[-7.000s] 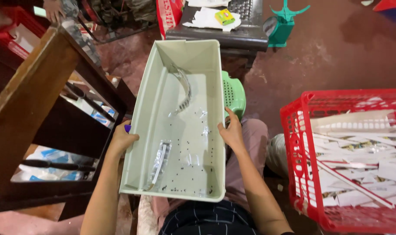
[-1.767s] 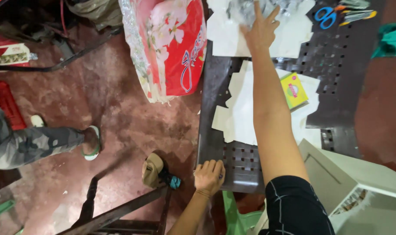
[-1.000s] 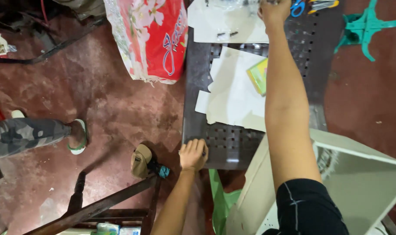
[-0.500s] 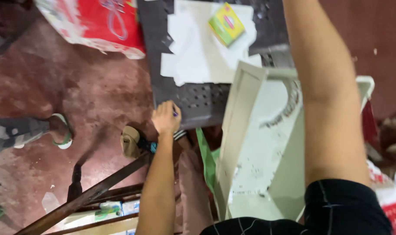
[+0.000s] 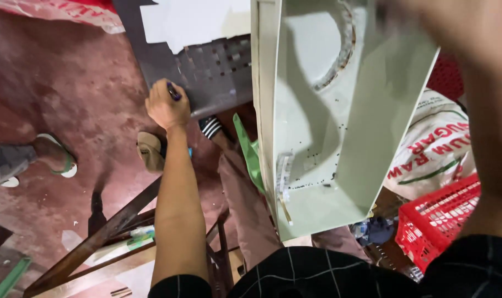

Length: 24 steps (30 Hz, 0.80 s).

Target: The person uses a purple-handled tool to manipulate small black components on a white strip, placing them into a white tray. They handle the strip and components repeatedly, organizing them within the tray before moving the tray to a nearby table.

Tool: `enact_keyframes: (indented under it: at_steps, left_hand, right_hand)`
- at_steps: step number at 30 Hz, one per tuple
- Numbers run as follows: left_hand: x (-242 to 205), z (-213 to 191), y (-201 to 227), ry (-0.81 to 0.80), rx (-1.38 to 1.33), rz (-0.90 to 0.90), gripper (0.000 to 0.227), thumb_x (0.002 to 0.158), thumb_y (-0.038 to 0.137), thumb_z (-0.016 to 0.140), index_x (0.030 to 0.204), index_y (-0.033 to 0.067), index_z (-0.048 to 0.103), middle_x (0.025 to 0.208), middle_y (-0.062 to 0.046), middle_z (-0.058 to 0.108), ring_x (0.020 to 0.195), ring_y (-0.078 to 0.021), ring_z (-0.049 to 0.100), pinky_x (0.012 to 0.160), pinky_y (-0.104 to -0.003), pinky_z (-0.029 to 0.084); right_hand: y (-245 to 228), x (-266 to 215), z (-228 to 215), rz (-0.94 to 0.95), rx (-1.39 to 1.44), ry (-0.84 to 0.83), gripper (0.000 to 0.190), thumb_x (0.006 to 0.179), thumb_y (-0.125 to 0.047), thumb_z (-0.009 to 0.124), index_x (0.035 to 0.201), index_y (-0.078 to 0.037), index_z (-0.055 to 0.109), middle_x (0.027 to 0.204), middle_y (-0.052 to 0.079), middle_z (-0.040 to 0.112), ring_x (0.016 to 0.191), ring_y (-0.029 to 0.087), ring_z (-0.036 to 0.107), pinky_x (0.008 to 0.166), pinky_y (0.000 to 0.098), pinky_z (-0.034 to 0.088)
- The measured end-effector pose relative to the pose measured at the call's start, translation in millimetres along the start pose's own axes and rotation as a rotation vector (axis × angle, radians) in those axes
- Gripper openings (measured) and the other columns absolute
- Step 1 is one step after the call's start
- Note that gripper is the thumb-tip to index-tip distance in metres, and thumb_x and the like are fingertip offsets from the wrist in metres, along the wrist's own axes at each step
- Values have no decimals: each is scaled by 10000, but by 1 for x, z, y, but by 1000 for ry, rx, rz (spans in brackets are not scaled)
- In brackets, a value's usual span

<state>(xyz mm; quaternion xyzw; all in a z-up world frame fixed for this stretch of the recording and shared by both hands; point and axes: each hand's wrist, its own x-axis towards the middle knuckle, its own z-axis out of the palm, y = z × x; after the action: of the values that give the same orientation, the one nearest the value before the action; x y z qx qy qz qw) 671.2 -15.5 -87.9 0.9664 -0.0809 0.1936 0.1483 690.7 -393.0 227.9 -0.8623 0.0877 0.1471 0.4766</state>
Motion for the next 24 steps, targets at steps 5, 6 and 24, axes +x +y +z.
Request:
enact_keyframes:
  at_steps: [5,6,24]
  left_hand:
    - [-1,-3,4,-84,30,-73,32,757,132,538,766,139,508,701,-3,519,635,-216,530,524,-335,368]
    - [-2,-3,4,-91,31,-69,32,757,132,538,766,139,508,701,-3,519,635,-216,530,524,-335,368]
    - [2,-4,1,61,53,-126,66,736,135,588,786,114,552,698,-45,563,611,-250,544,509,-363,353]
  right_hand:
    - [51,-82,41,143,124,-102,82,909,13,593,985,5,563,864,112,634,647,140,657,584,197,581]
    - [66,-96,52,149,129,-102,82,909,13,593,985,5,563,864,112,634,647,140,657,584,197,581]
    - [34,-40,71,32,95,107,240,852,11,596,1082,34,532,1098,150,572,942,182,581,862,262,498]
